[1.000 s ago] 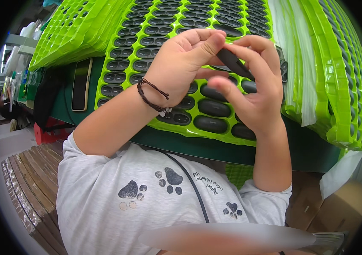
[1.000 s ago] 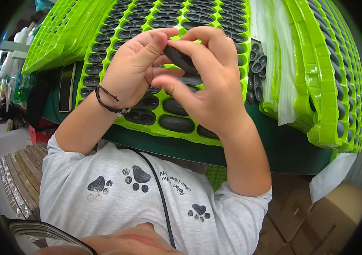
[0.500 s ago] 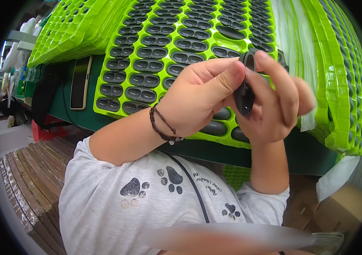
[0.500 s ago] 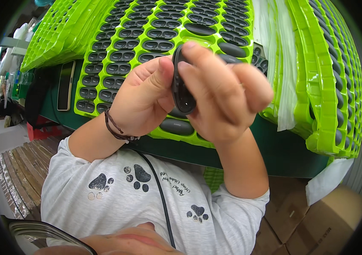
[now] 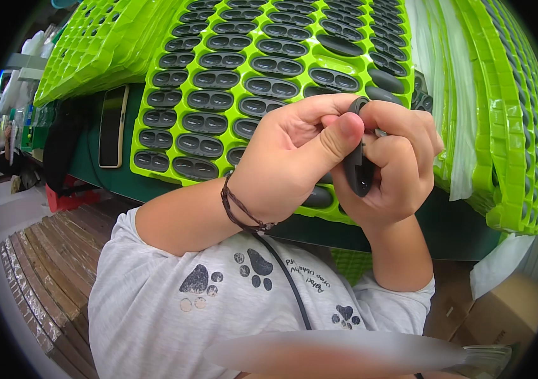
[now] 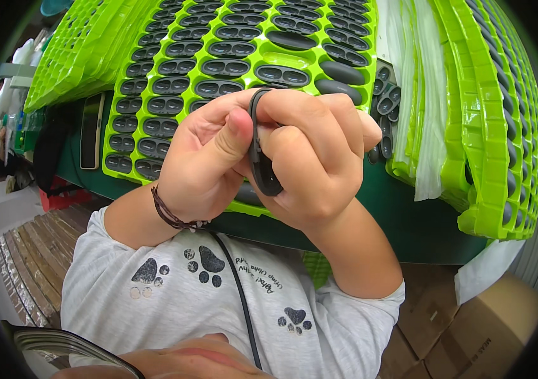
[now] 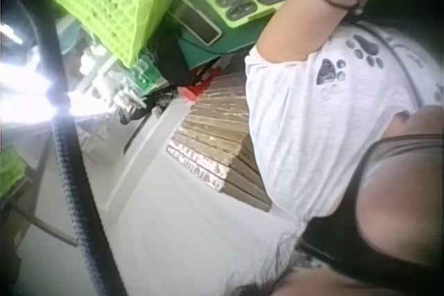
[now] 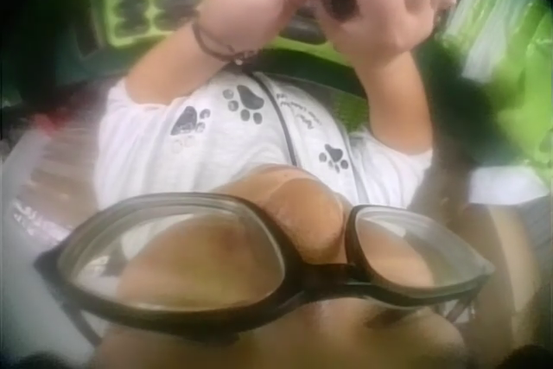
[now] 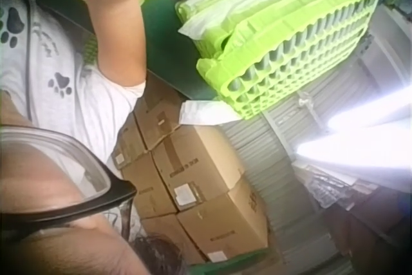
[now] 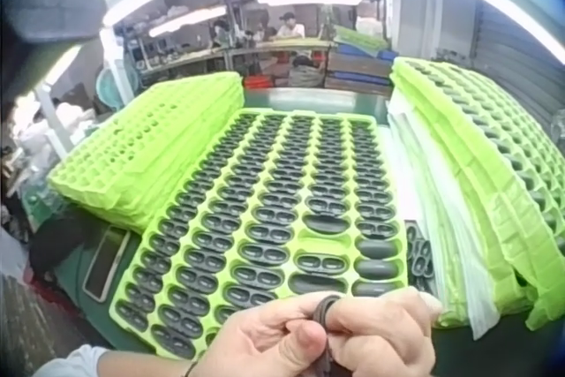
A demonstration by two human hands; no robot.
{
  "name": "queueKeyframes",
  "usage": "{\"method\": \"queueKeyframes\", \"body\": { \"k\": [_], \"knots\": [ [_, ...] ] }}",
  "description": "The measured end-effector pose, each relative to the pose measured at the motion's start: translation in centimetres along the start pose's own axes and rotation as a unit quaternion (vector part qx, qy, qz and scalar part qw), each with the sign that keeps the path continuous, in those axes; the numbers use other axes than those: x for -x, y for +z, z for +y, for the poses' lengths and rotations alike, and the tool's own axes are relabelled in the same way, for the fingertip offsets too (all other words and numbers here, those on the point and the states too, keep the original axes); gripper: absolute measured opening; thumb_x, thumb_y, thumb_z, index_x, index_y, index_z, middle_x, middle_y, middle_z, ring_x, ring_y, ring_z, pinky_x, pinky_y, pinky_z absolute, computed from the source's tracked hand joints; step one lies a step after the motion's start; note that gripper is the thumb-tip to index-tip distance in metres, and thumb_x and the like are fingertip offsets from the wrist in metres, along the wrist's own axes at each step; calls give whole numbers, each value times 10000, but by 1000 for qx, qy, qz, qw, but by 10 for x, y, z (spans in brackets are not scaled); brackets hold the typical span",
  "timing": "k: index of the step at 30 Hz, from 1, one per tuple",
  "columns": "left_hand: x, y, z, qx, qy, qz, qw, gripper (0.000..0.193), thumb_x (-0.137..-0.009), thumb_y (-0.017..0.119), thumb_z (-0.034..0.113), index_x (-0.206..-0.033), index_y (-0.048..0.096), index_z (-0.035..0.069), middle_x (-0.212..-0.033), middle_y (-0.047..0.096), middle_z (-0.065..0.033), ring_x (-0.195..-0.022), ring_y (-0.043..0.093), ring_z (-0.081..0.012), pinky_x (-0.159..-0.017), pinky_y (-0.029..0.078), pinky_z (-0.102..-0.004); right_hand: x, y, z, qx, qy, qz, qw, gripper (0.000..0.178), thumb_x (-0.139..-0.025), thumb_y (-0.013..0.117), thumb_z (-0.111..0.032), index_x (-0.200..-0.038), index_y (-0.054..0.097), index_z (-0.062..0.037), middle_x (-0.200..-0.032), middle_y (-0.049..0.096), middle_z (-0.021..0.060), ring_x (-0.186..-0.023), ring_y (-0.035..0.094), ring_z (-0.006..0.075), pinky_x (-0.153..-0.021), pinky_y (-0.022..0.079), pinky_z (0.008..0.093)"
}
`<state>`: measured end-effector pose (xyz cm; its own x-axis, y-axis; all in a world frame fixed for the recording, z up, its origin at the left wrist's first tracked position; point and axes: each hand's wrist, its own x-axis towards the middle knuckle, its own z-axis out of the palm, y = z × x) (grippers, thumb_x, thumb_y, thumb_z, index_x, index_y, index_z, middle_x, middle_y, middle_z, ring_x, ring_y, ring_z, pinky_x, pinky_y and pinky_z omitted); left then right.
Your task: The person assembles small black plastic components by hand, placing them into a green tray.
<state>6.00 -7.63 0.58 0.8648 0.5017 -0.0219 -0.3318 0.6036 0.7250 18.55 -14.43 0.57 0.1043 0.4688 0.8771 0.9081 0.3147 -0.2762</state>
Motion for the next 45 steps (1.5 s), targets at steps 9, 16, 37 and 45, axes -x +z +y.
{"method": "queueKeyframes", "body": {
  "k": [9,16,37,45],
  "knots": [
    [-6,1,8,-2,-15,-37,999,364,-990,558,229,-1268,527,-5,-1021,634,-27,-941,592,-74,-812,502,-217,2,-7,6,67,-30,-12,997,325,-653,837,-82,-823,561,-85,-932,672,80,-808,554,223,-710,421,294],
    [-10,2,13,110,-34,-87,990,358,-1015,487,289,-1237,549,16,-1009,663,-53,-963,656,-154,-829,544,-285,-1,5,8,80,-43,88,992,183,-718,709,-115,-894,680,-75,-942,696,49,-814,547,196,-734,411,273],
    [-13,-2,6,34,97,-2,995,378,-903,655,53,-1256,519,69,-1114,639,-95,-984,631,-160,-858,542,-308,-8,-1,14,-203,66,-34,976,310,-668,753,-62,-966,674,-31,-1103,629,127,-936,551,228,-849,392,314],
    [-11,-13,2,87,94,-132,983,309,-900,664,65,-1171,526,116,-1235,555,-89,-1103,564,-160,-914,507,-300,-10,-11,15,-315,122,-44,940,292,-695,811,-113,-930,671,-11,-971,645,110,-907,531,201,-826,386,307]
  ]
}}
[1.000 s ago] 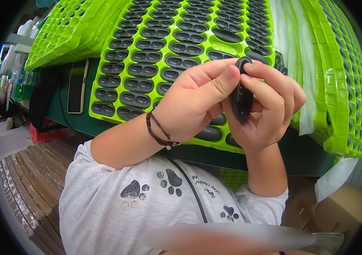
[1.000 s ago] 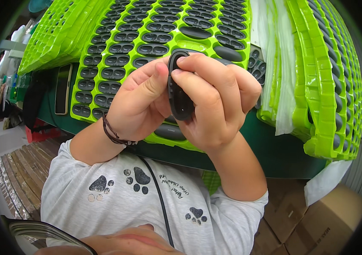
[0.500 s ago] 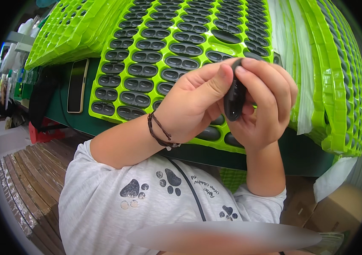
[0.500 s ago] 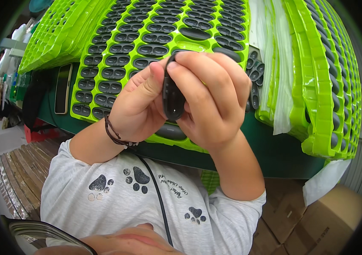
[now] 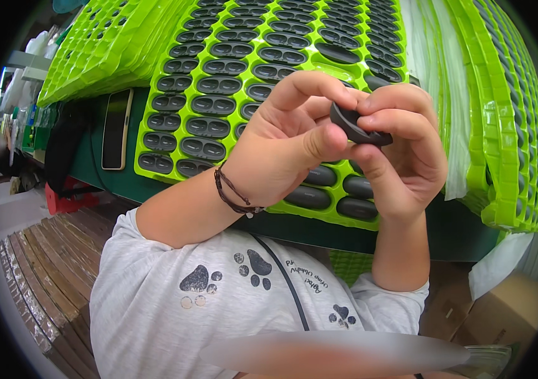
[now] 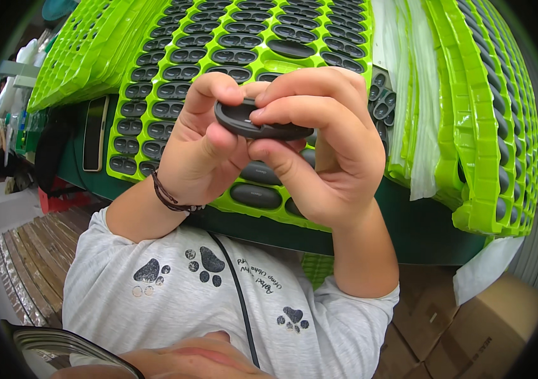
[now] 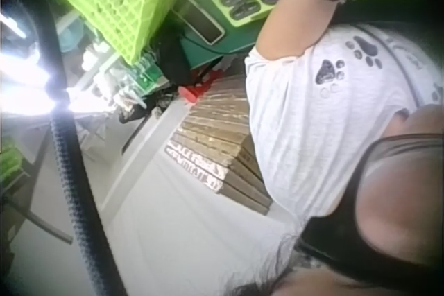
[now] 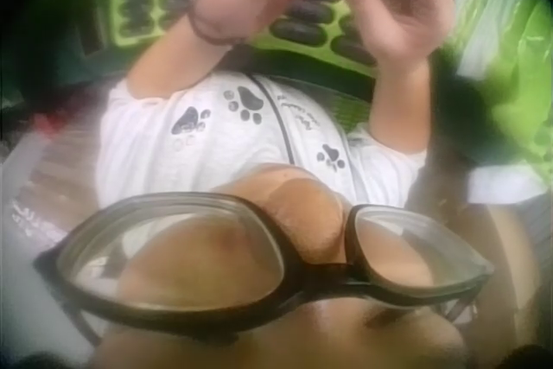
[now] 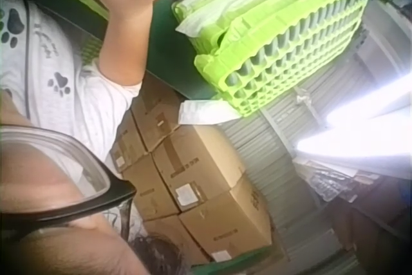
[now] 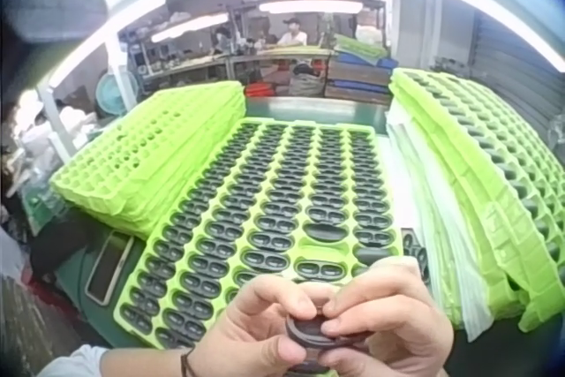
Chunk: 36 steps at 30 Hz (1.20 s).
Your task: The person assembles small black plastic components by hand, placing them into a green tray.
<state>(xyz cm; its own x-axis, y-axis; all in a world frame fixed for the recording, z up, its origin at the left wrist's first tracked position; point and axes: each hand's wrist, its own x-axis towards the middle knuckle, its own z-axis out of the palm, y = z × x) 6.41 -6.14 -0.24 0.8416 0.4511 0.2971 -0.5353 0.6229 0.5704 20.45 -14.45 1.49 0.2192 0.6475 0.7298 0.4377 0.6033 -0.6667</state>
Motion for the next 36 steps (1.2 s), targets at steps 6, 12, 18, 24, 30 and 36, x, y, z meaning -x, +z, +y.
{"method": "queueKeyframes", "body": {
  "k": [6,12,18,24,30,36],
  "knots": [
    [-7,-6,-6,-81,63,-95,990,255,-881,688,57,-1086,550,118,-1130,521,-37,-1060,499,-149,-930,407,-307,1,-1,-5,-135,94,-29,986,257,-755,789,-174,-898,648,-14,-946,637,93,-866,504,181,-823,355,294],
    [-2,-7,-12,-163,110,-78,977,233,-880,685,43,-1070,572,114,-1110,512,-35,-1025,496,-143,-899,409,-296,6,1,-8,-87,76,-30,993,185,-771,754,-97,-890,640,-12,-952,637,82,-843,502,168,-796,362,288],
    [4,-2,-12,-145,90,-6,985,243,-884,680,41,-1090,567,102,-1147,532,-45,-1036,517,-130,-871,443,-274,8,10,-3,-173,119,16,978,175,-785,720,3,-933,629,-3,-971,622,86,-921,539,173,-807,404,284],
    [-4,-4,-13,-159,103,28,981,273,-885,666,9,-1123,560,90,-1168,558,-38,-1078,547,-139,-903,462,-281,8,2,10,-257,132,27,957,299,-767,721,88,-1013,584,-15,-977,622,63,-919,578,146,-835,419,274],
    [-3,-1,-8,-184,109,10,977,230,-867,676,-3,-1061,590,86,-1073,517,-34,-1024,535,-130,-881,456,-263,8,10,1,-257,148,64,953,342,-756,698,124,-1006,515,-20,-987,582,100,-898,576,163,-825,448,275],
    [-1,4,-17,-234,71,8,969,172,-862,697,40,-998,599,81,-1088,479,-27,-1026,514,-132,-877,448,-281,15,-7,-6,-217,220,35,950,320,-778,747,-30,-951,478,-47,-923,506,57,-829,488,135,-773,420,264]
  ]
}}
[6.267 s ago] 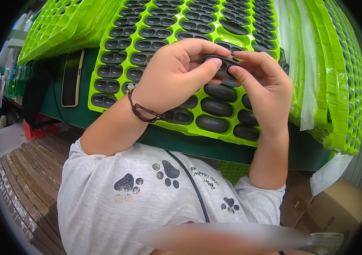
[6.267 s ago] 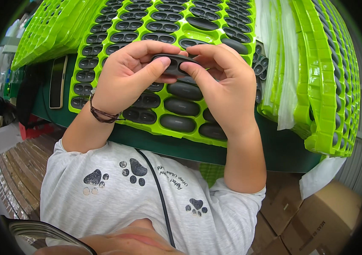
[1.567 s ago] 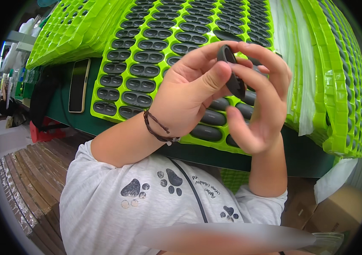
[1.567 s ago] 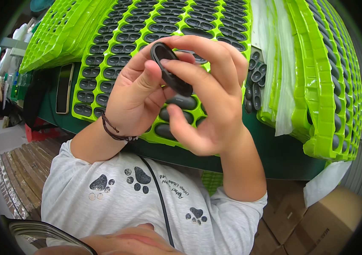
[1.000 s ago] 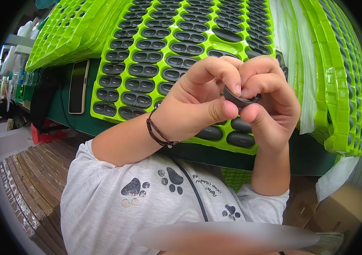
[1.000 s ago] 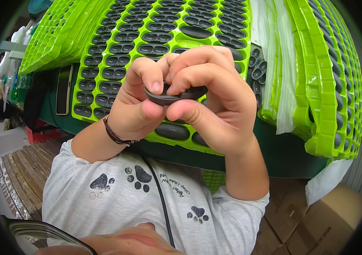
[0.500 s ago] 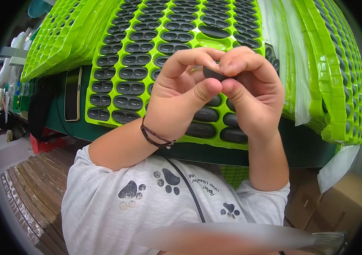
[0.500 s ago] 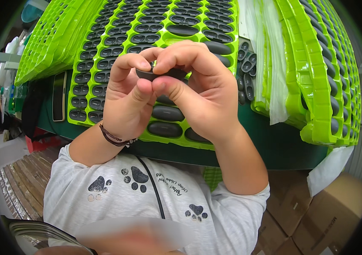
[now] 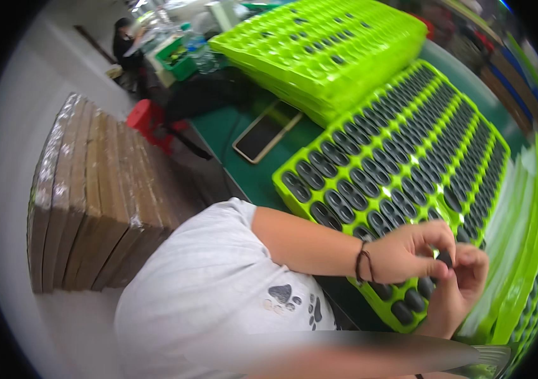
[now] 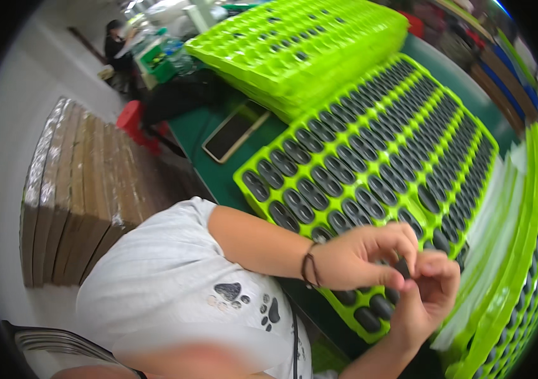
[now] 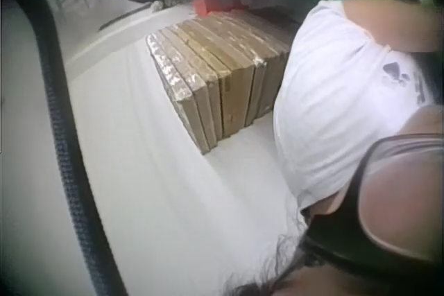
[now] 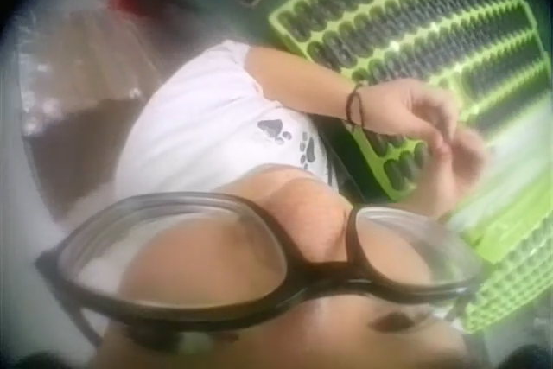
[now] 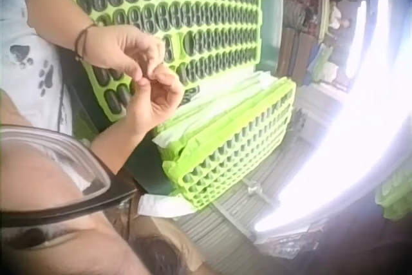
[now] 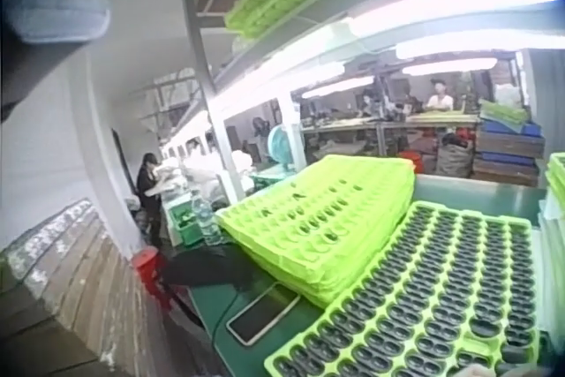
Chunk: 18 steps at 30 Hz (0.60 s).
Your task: The person assembles small black plastic components by hand, placing them into a green tray.
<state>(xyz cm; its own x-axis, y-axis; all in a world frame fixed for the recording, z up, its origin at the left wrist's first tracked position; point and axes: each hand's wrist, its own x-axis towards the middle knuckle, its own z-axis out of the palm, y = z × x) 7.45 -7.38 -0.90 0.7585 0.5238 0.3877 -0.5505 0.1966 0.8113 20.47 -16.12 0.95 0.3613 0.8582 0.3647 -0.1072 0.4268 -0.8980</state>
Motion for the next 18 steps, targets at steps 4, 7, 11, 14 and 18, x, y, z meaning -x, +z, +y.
{"method": "queueKeyframes", "body": {
  "k": [4,7,11,14,18],
  "knots": [
    [7,2,14,-71,20,26,997,171,-859,723,153,-968,602,102,-1038,483,-7,-974,495,-139,-848,416,-289,-3,7,-6,1,9,-26,1000,283,-780,738,-17,-920,494,-44,-876,523,53,-819,495,137,-756,421,257],
    [5,4,13,-117,38,32,992,202,-854,732,252,-941,607,120,-985,490,4,-922,472,-143,-823,376,-298,-3,5,-8,14,-4,-41,999,245,-790,724,-1,-897,508,-42,-826,546,52,-800,498,142,-741,423,252],
    [4,2,10,-137,62,33,988,199,-852,734,245,-937,610,114,-977,492,1,-926,472,-143,-815,379,-293,-5,4,-3,19,-9,-39,999,254,-792,749,-36,-875,510,-42,-814,550,53,-790,497,144,-738,424,256],
    [3,3,12,-130,47,31,990,202,-852,735,245,-938,610,112,-977,496,1,-925,473,-148,-826,380,-295,-6,0,-2,17,1,-44,999,266,-799,761,-71,-882,510,-43,-811,550,52,-785,496,144,-748,433,271],
    [2,5,17,-147,47,58,986,176,-849,722,211,-939,603,118,-965,523,14,-936,511,-130,-777,438,-287,-10,1,1,-27,2,-52,998,268,-820,757,-119,-923,523,-39,-856,564,57,-820,516,158,-787,438,293]
  ]
}}
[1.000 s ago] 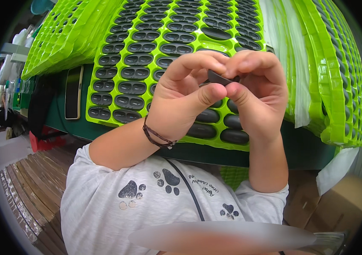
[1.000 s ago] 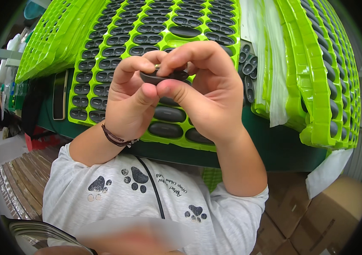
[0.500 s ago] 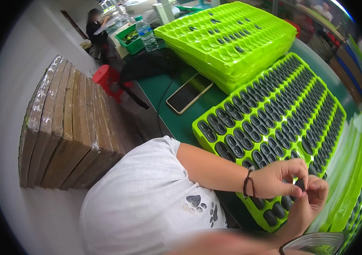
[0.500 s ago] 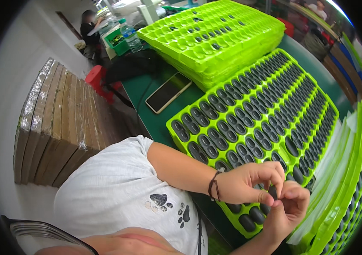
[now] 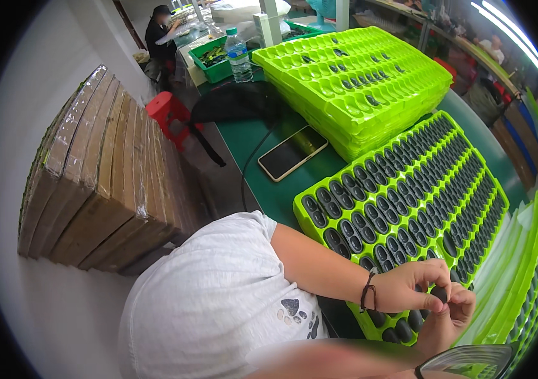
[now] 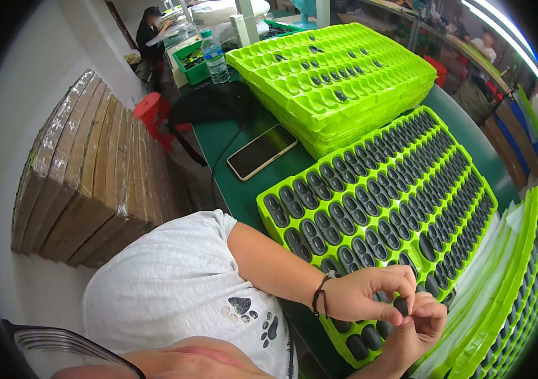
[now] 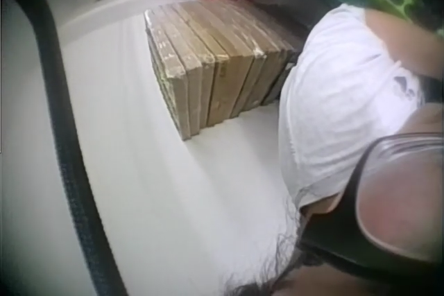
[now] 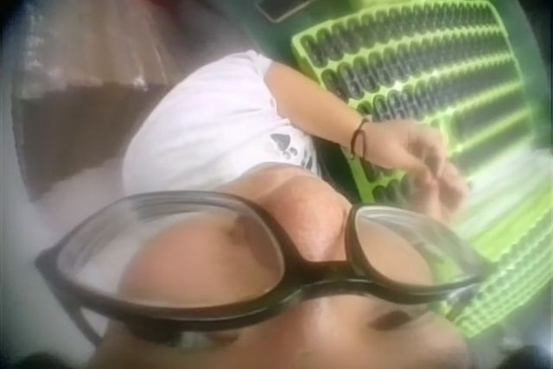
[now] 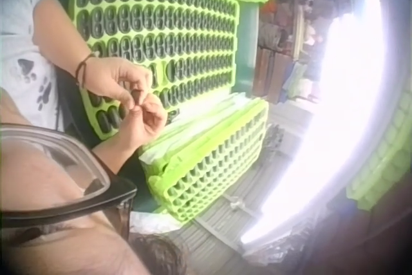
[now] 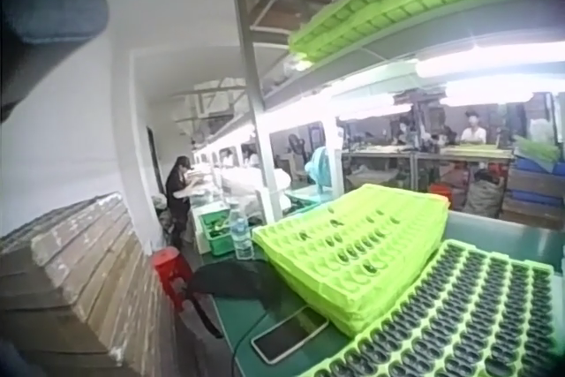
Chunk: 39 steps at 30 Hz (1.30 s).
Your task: The person assembles small black plastic components by hand, placing them into a green tray.
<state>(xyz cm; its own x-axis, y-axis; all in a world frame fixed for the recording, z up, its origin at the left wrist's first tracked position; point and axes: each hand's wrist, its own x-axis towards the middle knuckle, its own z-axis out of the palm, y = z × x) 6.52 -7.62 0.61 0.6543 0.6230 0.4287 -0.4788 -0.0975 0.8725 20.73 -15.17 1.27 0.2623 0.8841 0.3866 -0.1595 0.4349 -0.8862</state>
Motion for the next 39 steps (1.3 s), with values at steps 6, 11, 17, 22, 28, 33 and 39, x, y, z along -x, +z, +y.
{"method": "queueKeyframes", "body": {
  "k": [6,11,17,22,28,33,39],
  "knots": [
    [-5,-5,22,140,-125,26,982,182,-898,678,135,-1036,573,79,-991,569,15,-911,531,-85,-814,458,-275,-10,-38,5,77,14,158,984,291,-938,614,-202,-1144,565,-2,-1091,602,96,-1051,548,186,-896,421,311],
    [-15,-43,89,-228,277,-19,933,132,-914,638,96,-1026,571,74,-936,622,-31,-787,570,-156,-750,453,-288,-16,-86,13,650,32,162,742,280,-935,567,-145,-1149,585,36,-1158,610,186,-1086,566,283,-964,406,387],
    [-11,-52,160,-353,489,-44,796,224,-800,670,95,-992,569,152,-846,550,14,-706,531,-198,-688,434,-334,-8,-125,51,744,44,131,654,295,-947,501,-118,-1168,564,67,-1228,564,232,-1107,530,394,-972,397,437],
    [-10,-48,168,-343,526,4,778,206,-808,642,288,-742,525,133,-736,469,-4,-608,481,-200,-597,436,-327,-10,-122,48,683,121,132,708,405,-989,487,-263,-1193,549,82,-1177,590,267,-1081,549,415,-924,419,444],
    [-13,-38,168,-345,554,-8,757,196,-817,647,299,-742,566,137,-741,496,-4,-671,534,-220,-642,469,-337,-14,-111,55,624,137,154,754,558,-989,484,-418,-1211,537,91,-1141,596,300,-1047,558,446,-917,421,460],
    [-15,-69,159,-296,392,-143,859,205,-782,759,245,-942,646,186,-915,624,47,-828,546,-187,-803,434,-333,-17,-110,55,633,128,160,746,580,-979,499,-419,-1227,520,105,-1180,580,315,-1095,543,458,-944,412,464],
    [-47,-92,83,-377,274,-93,880,227,-809,769,217,-1000,663,153,-859,648,43,-745,517,-174,-741,438,-324,-17,-93,46,643,130,162,737,564,-972,513,-402,-1215,523,106,-1164,585,317,-1083,549,460,-935,422,459]
  ]
}}
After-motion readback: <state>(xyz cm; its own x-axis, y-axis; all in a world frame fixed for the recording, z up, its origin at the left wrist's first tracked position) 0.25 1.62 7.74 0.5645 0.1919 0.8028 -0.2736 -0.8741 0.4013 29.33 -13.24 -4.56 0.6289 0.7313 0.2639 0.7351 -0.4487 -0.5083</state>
